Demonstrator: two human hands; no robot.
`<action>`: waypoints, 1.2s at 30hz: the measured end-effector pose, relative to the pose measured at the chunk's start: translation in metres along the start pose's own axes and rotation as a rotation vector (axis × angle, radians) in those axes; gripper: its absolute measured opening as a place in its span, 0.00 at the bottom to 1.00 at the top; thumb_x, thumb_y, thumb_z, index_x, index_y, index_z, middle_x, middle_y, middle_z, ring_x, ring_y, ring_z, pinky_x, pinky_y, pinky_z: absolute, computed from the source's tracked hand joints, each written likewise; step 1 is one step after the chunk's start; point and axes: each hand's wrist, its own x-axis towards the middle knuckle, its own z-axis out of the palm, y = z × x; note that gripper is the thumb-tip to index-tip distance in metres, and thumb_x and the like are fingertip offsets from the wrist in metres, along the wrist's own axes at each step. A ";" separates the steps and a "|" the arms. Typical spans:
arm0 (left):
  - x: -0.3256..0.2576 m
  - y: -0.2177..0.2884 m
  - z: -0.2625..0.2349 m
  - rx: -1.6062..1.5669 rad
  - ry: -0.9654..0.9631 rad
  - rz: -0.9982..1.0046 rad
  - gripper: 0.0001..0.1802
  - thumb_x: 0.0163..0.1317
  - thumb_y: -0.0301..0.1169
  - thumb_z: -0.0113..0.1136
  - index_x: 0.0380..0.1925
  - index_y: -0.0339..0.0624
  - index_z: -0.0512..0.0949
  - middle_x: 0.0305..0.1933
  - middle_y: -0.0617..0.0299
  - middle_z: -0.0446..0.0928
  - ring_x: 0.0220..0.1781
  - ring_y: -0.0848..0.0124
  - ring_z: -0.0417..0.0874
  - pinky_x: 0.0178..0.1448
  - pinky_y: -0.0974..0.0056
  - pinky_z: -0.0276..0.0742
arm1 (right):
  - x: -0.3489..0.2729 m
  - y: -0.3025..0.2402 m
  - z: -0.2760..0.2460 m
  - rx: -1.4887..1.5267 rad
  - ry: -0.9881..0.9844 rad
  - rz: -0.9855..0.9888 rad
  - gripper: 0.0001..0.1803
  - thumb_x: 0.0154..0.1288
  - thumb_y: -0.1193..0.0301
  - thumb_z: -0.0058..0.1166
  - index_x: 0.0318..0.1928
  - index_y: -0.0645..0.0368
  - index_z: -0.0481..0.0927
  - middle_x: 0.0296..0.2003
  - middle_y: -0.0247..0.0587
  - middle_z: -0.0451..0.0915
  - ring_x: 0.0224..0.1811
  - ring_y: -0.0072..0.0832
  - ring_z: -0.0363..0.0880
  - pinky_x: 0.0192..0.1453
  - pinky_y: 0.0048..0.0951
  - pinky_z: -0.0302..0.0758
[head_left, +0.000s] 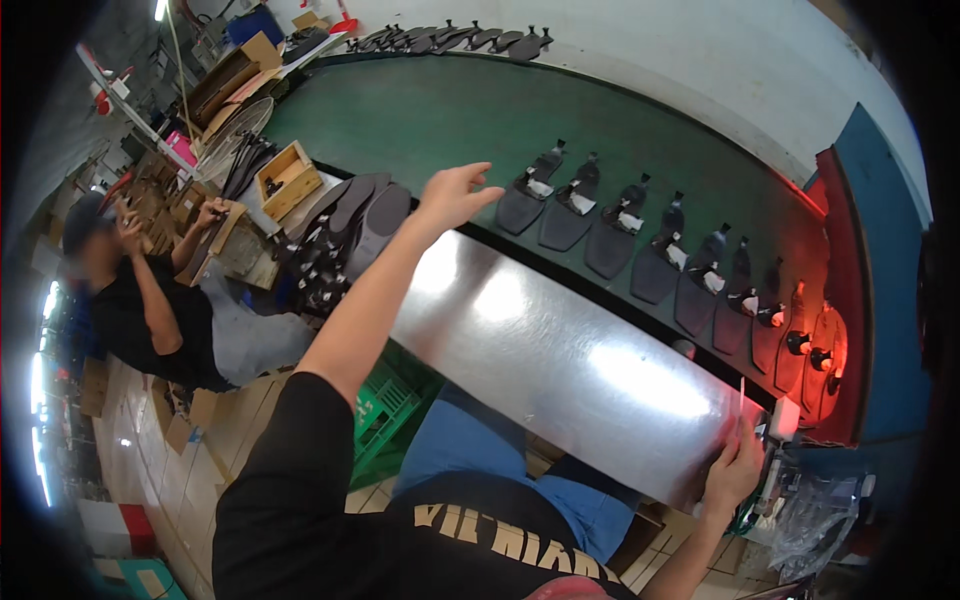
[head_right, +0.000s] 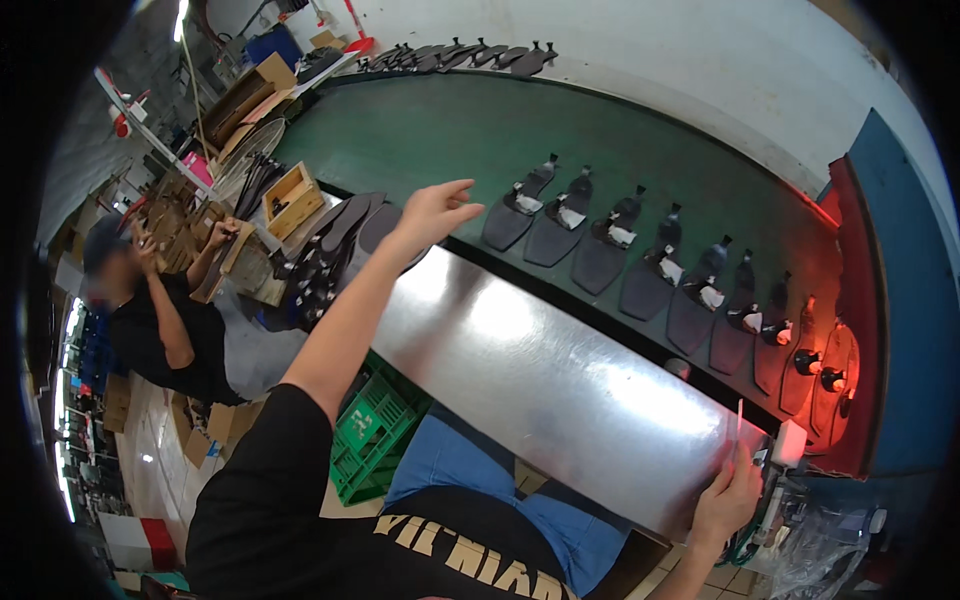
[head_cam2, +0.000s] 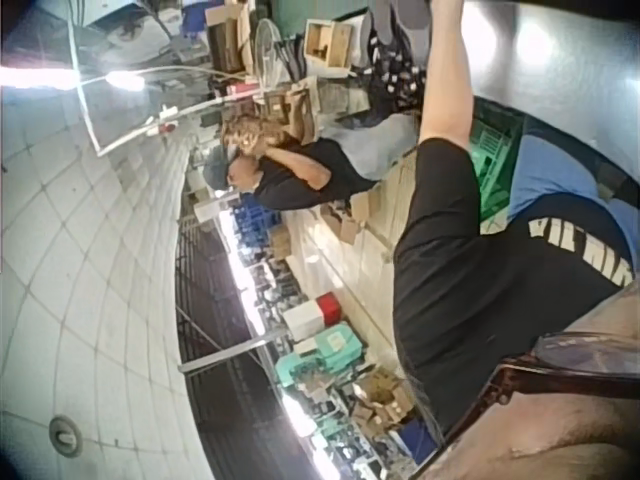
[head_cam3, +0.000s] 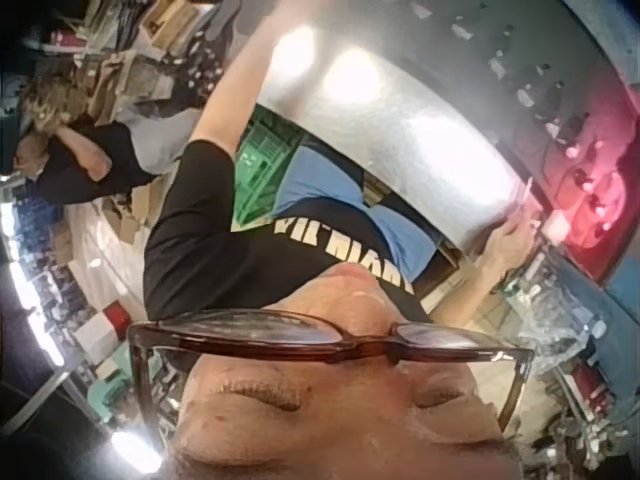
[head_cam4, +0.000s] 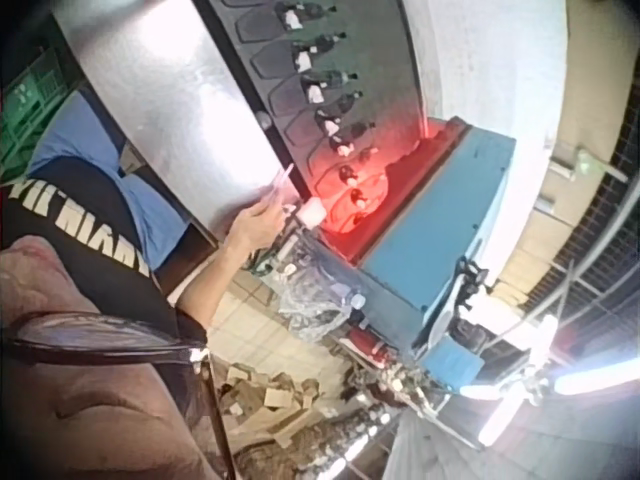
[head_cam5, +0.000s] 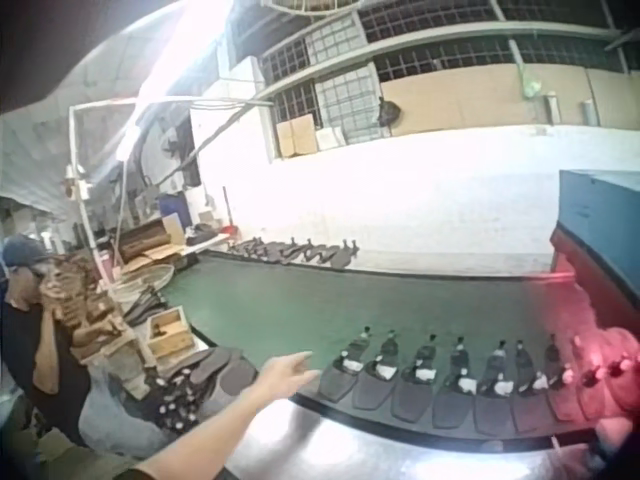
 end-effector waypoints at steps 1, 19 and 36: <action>0.018 -0.008 0.020 0.103 -0.004 -0.031 0.32 0.58 0.47 0.63 0.60 0.41 0.73 0.58 0.51 0.76 0.56 0.61 0.79 0.57 0.60 0.74 | 0.002 -0.003 -0.002 0.011 -0.027 0.017 0.19 0.64 0.73 0.50 0.57 0.52 0.76 0.38 0.46 0.76 0.43 0.46 0.75 0.46 0.43 0.72; 0.035 -0.021 0.111 0.104 0.367 0.171 0.15 0.55 0.38 0.66 0.39 0.42 0.79 0.42 0.51 0.77 0.38 0.52 0.81 0.52 0.54 0.74 | 0.001 -0.036 -0.021 -0.001 0.156 -0.002 0.22 0.60 0.77 0.53 0.57 0.57 0.76 0.54 0.52 0.69 0.53 0.45 0.68 0.54 0.40 0.67; -0.211 0.123 0.032 -1.400 -0.671 -0.246 0.16 0.55 0.17 0.65 0.45 0.34 0.81 0.45 0.58 0.82 0.45 0.73 0.82 0.52 0.69 0.78 | -0.002 -0.183 -0.012 2.126 -0.476 0.108 0.30 0.54 0.69 0.65 0.56 0.66 0.69 0.52 0.51 0.73 0.60 0.40 0.71 0.71 0.50 0.59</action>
